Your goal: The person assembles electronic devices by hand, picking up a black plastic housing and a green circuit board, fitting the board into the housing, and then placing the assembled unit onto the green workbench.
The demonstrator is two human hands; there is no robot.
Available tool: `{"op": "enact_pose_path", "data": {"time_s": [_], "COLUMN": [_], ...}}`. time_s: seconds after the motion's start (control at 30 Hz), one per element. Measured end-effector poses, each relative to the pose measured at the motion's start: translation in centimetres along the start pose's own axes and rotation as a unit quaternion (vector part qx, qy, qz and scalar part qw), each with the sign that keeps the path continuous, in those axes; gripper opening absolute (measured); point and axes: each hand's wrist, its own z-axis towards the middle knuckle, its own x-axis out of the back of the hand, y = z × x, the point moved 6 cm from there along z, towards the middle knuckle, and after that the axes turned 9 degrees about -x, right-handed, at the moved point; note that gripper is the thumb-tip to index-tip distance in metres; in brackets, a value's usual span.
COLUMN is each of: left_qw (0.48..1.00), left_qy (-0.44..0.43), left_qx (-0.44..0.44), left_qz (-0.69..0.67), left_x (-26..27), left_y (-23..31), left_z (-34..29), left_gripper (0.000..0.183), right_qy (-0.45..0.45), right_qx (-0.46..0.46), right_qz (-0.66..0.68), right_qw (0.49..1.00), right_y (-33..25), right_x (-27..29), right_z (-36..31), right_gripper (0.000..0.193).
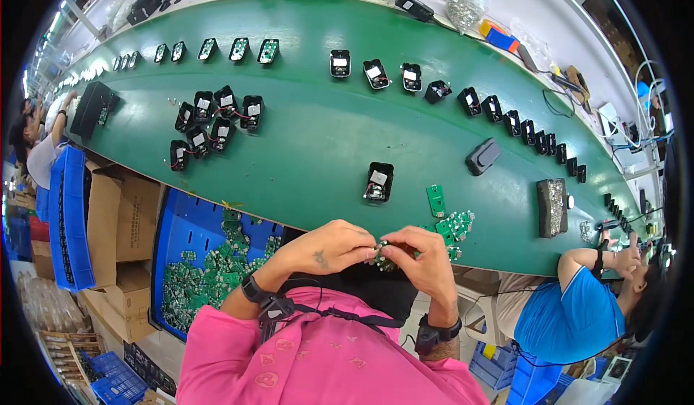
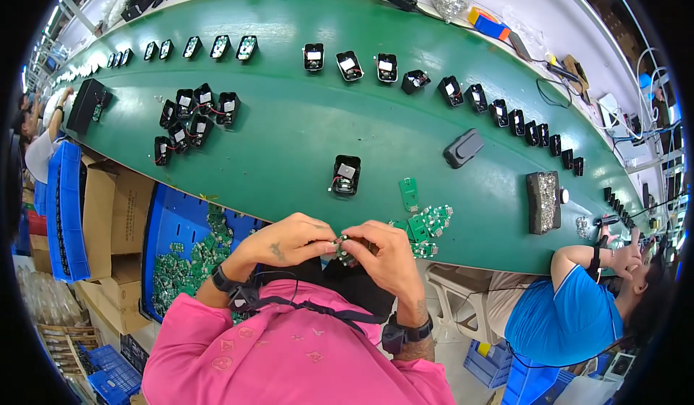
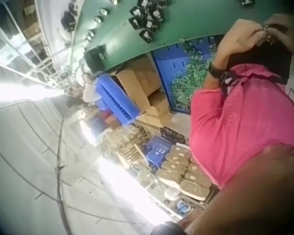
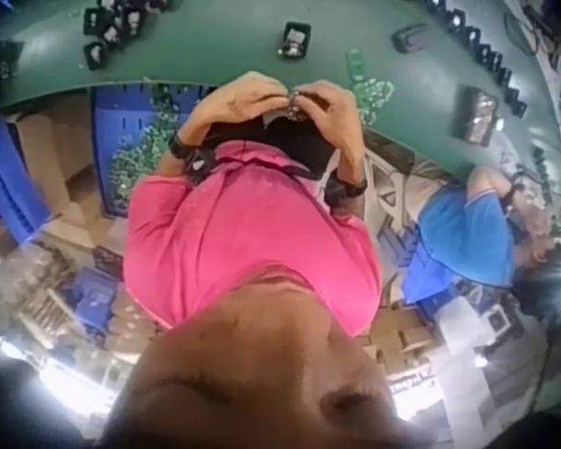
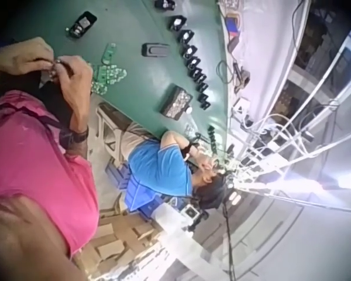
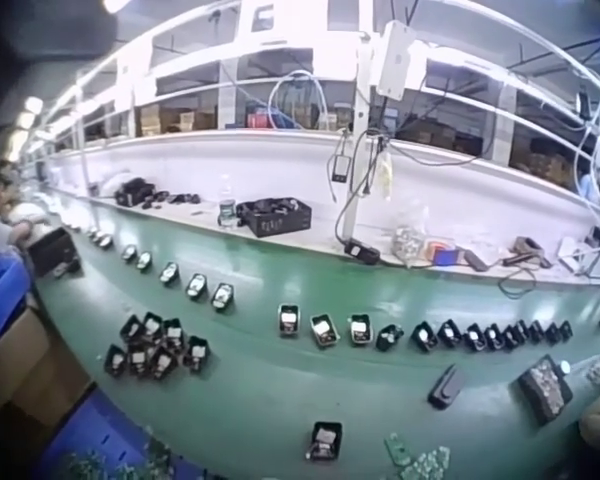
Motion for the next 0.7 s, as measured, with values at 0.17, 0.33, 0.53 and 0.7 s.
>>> {"op": "enact_pose_path", "data": {"time_s": [0.17, 0.33, 0.53, 0.7], "left_qw": [0.997, 0.893, 0.881, 0.878], "left_qy": [0.052, 0.376, 0.408, 0.408], "left_qx": [0.043, 0.147, 0.156, 0.172], "left_qz": [-0.041, -0.198, -0.182, -0.182], "left_x": [0.7, 2.5, 3.0, 2.7], "left_y": [-0.3, -4.6, -5.5, -5.6], "left_z": [-0.6, -4.3, -6.7, -6.6], "left_gripper": [0.022, 0.024, 0.024, 0.023], "right_qy": [-0.037, 0.13, 0.199, 0.231], "right_qx": [-0.116, -0.125, -0.104, -0.089], "right_qz": [0.133, 0.304, 0.276, 0.249], "right_qw": [0.984, 0.935, 0.934, 0.936], "right_y": [1.1, 2.8, 4.5, 4.5], "right_x": [-0.6, -1.5, -4.1, -4.3], "right_z": [0.1, 1.7, 3.6, 4.3], "right_gripper": [0.016, 0.009, 0.01, 0.013]}}
